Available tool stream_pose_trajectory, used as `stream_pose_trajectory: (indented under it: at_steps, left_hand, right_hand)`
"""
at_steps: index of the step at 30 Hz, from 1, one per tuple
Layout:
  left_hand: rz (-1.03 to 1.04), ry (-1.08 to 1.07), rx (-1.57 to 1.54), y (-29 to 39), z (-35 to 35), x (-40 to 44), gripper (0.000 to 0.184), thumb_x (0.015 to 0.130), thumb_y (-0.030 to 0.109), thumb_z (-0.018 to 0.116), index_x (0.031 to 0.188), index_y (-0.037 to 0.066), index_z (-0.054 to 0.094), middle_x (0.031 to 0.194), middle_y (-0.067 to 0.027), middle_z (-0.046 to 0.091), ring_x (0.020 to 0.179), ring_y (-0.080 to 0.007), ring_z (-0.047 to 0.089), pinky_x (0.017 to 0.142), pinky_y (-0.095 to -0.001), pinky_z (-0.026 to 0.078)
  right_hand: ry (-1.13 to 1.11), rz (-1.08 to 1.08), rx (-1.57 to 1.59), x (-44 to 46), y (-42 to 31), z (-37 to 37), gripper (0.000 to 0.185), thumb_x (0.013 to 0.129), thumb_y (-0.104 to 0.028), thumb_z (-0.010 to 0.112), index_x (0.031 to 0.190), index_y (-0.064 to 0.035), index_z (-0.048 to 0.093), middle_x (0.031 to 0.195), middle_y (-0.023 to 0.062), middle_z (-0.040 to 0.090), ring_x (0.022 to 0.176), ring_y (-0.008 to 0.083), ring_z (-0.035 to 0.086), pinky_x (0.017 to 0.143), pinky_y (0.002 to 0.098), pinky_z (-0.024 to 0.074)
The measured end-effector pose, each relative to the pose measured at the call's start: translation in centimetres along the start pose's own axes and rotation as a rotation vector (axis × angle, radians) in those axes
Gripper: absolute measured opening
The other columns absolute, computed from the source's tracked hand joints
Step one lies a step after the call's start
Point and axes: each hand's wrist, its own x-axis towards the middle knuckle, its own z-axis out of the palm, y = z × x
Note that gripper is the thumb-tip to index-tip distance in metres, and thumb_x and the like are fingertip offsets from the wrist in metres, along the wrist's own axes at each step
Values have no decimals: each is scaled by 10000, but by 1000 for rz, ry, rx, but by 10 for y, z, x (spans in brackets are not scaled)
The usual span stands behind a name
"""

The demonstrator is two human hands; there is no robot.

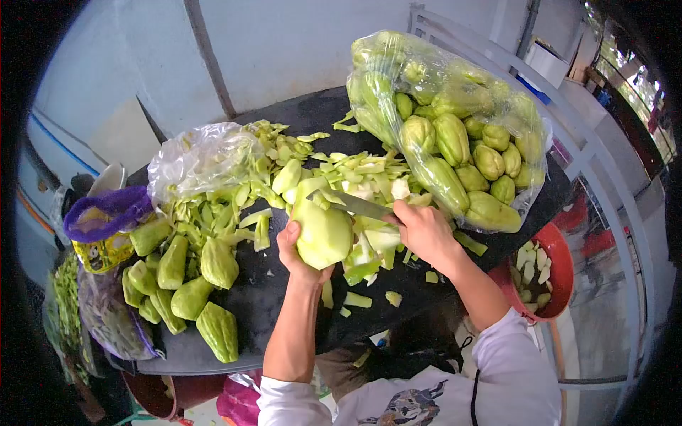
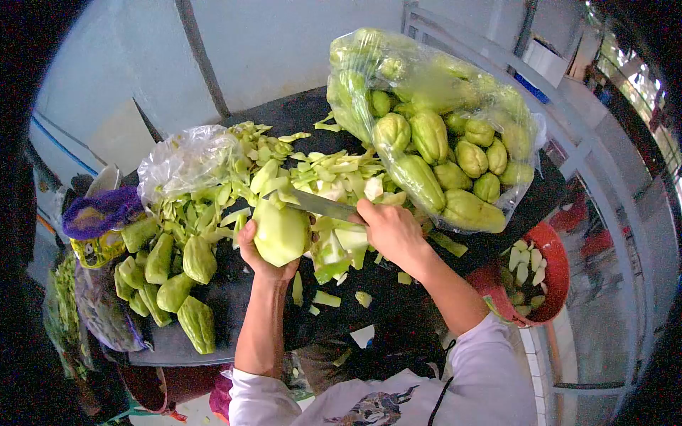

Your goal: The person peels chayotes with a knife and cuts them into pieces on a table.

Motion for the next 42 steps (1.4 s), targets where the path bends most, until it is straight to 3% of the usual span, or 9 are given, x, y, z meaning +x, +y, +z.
stream_pose_trajectory:
  at_steps: [7, 11, 16, 19, 25, 31, 34, 38, 42]
  left_hand:
    - [-37, 9, -31, -16, -8, -1, 735, 761, 458, 614, 1326, 13, 464, 1085, -161, 610, 892, -249, 643, 737, -360, 557]
    - [-25, -141, -3, -5, -2, 3, 813, 765, 572, 570, 1349, 16, 467, 1154, -199, 615, 940, -344, 662, 721, -474, 579]
    - [-58, -55, -224, -5, -7, 7, 829, 763, 569, 563, 1380, 24, 461, 1230, -218, 583, 1053, -345, 618, 869, -444, 537]
    - [-47, -4, -291, -2, -11, 11, 782, 783, 555, 542, 1365, 36, 489, 1241, -204, 584, 1092, -343, 594, 915, -467, 506]
    - [-54, 116, -370, -3, -18, 16, 681, 853, 503, 454, 1354, 45, 509, 1261, -181, 586, 1112, -349, 584, 946, -503, 476]
    - [-117, 194, -281, 4, -3, 12, 653, 888, 523, 429, 1319, 44, 527, 1236, -177, 604, 1109, -355, 594, 947, -514, 479]
    - [-120, 288, -295, 1, -1, 13, 591, 886, 509, 460, 1237, 46, 569, 1144, -159, 640, 1034, -354, 622, 928, -523, 489]
    - [-158, 248, -360, -5, -2, 10, 537, 865, 509, 506, 1151, 65, 606, 1070, -137, 659, 976, -324, 634, 917, -505, 496]
    - [-213, 245, -435, -8, 3, 8, 551, 844, 534, 531, 1130, 69, 603, 1032, -137, 662, 948, -325, 637, 906, -506, 507]
  right_hand:
    - [74, -56, 38, 6, -18, -4, 207, 888, -175, 672, 854, -48, 513, 738, 185, 650, 696, 426, 640, 597, 509, 503]
    - [-13, 88, 25, 13, 6, -1, 140, 894, -102, 619, 929, -39, 500, 757, 239, 637, 738, 476, 620, 637, 549, 482]
    - [-105, 200, 18, 6, 9, 2, 216, 842, -53, 577, 1046, -25, 512, 816, 269, 651, 825, 474, 638, 724, 569, 496]
    - [-12, 180, 89, 5, 9, 6, 96, 882, -41, 572, 936, -5, 500, 742, 263, 615, 765, 500, 593, 669, 556, 455]
    - [99, 199, 253, -1, -15, -17, 138, 918, -116, 583, 929, 10, 527, 749, 256, 613, 778, 490, 593, 689, 533, 452]
    - [-105, 235, 88, -10, -14, -15, 138, 928, -113, 548, 991, 9, 532, 896, 289, 640, 875, 453, 636, 796, 544, 488]
    - [-19, 60, 28, -12, -22, -10, 133, 891, -128, 614, 935, -47, 518, 761, 212, 652, 636, 412, 653, 559, 513, 521]
    - [151, -198, -129, -14, -41, 0, 240, 901, -260, 648, 839, -97, 483, 631, 120, 564, 536, 334, 633, 476, 451, 520]
    - [205, -277, -170, -7, -46, 5, 271, 818, -205, 730, 762, -93, 489, 612, 88, 534, 499, 291, 599, 447, 407, 493]
